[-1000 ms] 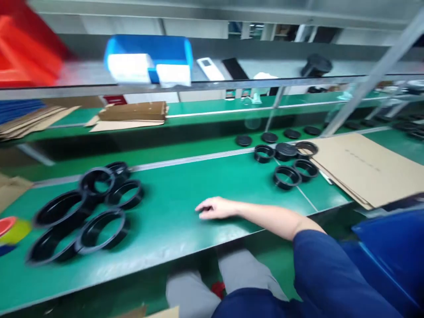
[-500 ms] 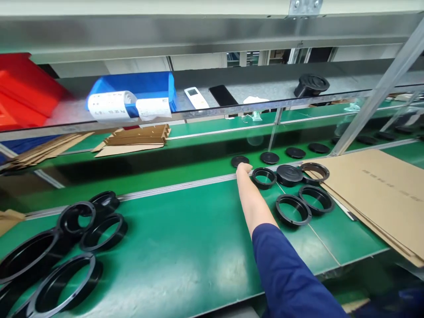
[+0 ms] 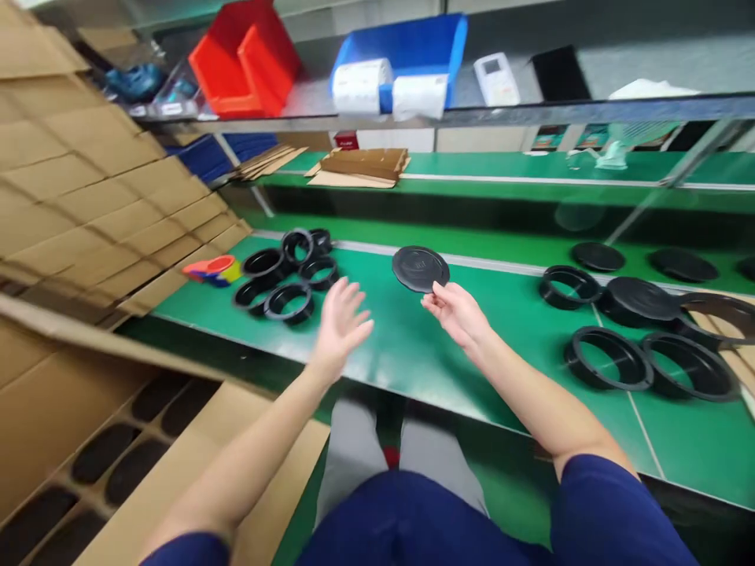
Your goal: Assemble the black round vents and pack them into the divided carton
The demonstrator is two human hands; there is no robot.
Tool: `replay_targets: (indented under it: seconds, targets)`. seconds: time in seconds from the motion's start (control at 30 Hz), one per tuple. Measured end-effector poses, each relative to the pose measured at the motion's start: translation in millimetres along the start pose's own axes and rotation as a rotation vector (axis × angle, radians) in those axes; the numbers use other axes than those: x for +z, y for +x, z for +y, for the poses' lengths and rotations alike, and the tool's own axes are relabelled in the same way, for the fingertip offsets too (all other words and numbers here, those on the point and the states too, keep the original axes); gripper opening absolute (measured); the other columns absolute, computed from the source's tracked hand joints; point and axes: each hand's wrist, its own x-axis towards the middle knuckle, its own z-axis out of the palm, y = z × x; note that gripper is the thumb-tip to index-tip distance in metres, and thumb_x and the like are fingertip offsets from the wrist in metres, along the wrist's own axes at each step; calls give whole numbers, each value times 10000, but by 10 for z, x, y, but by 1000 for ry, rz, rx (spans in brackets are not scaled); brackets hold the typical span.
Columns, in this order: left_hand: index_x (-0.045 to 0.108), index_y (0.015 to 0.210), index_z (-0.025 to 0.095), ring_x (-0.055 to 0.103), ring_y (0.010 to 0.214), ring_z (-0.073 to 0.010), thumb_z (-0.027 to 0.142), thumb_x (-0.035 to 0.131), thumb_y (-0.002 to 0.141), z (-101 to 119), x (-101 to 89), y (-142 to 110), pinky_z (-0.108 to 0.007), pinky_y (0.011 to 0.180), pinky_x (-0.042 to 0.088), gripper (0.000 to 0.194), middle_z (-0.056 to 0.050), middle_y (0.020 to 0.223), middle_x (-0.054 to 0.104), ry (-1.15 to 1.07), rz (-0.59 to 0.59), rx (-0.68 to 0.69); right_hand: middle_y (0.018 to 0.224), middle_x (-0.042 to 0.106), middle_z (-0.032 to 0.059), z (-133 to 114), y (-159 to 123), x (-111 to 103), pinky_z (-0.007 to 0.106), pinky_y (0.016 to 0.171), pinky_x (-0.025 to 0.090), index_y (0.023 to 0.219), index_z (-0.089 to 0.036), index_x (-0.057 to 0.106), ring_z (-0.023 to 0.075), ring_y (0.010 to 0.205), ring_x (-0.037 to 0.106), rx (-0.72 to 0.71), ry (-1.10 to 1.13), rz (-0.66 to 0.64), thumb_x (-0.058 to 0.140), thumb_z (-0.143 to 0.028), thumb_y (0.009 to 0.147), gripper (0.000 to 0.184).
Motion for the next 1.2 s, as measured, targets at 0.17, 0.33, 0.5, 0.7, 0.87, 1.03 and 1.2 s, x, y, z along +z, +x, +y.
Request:
replay_targets:
  seconds: [0.17,0.33,0.5,0.7,0.87,1.03,1.2]
  targets:
    - [617,1307,186,662,1097,-328,520,650,895,-472,238,-271,-419,860,586,531,-140,1255,666,-396,-96,-266,899,707,54,572,-1026,-93,271,706,650,994,-188,605,173,793,715,174,-134,-260,903,-471,754,476]
    - [580,1398,211,657,1145,-276,456,466,1010,-584,276,-517,-442,1009,539,473,-87,1264,687,-554,-55,-285,1003,649,91,607,-1180,-355,400,805,611,1059,-215,631,250,983,641,-365,-679,52,679,-627,902,444]
    - [602,1379,173,659,1164,-263,534,396,1053,-563,226,-703,-431,1089,485,527,-97,1248,701,-577,-60,-438,1460,464,91,485,-1099,-403,569,1179,323,1256,-314,713,327,1388,356,-787,-1255,-201,396,-595,1053,470]
    - [597,1385,182,632,1225,-286,537,424,1056,-606,222,-744,-496,1141,435,515,-107,1238,706,-580,-43,-450,1482,460,87,611,-983,-409,563,1225,241,1197,-275,755,323,1438,283,-804,-1287,-260,280,-617,1071,598]
    - [587,1396,166,571,1310,-331,547,444,1042,-647,301,-704,-540,1151,414,539,-143,1293,674,-518,-79,-435,1439,527,69,526,-942,-466,541,1204,300,1111,-279,781,297,1399,368,-628,-1141,-284,231,-692,1050,691]
    - [623,1337,146,550,1324,-366,574,448,1035,-676,400,-651,-587,1142,412,552,-169,1363,627,-500,-109,-454,1453,519,73,401,-988,-547,463,1126,444,1212,-272,743,262,1370,438,-523,-919,-234,250,-691,1052,666]
    - [666,1244,162,562,1302,-390,614,447,1025,-728,452,-594,-650,1099,433,548,-176,1322,643,-526,-105,-554,1426,551,68,356,-1029,-687,470,1196,364,1174,-262,751,257,1368,459,-459,-910,-162,230,-690,1057,684]
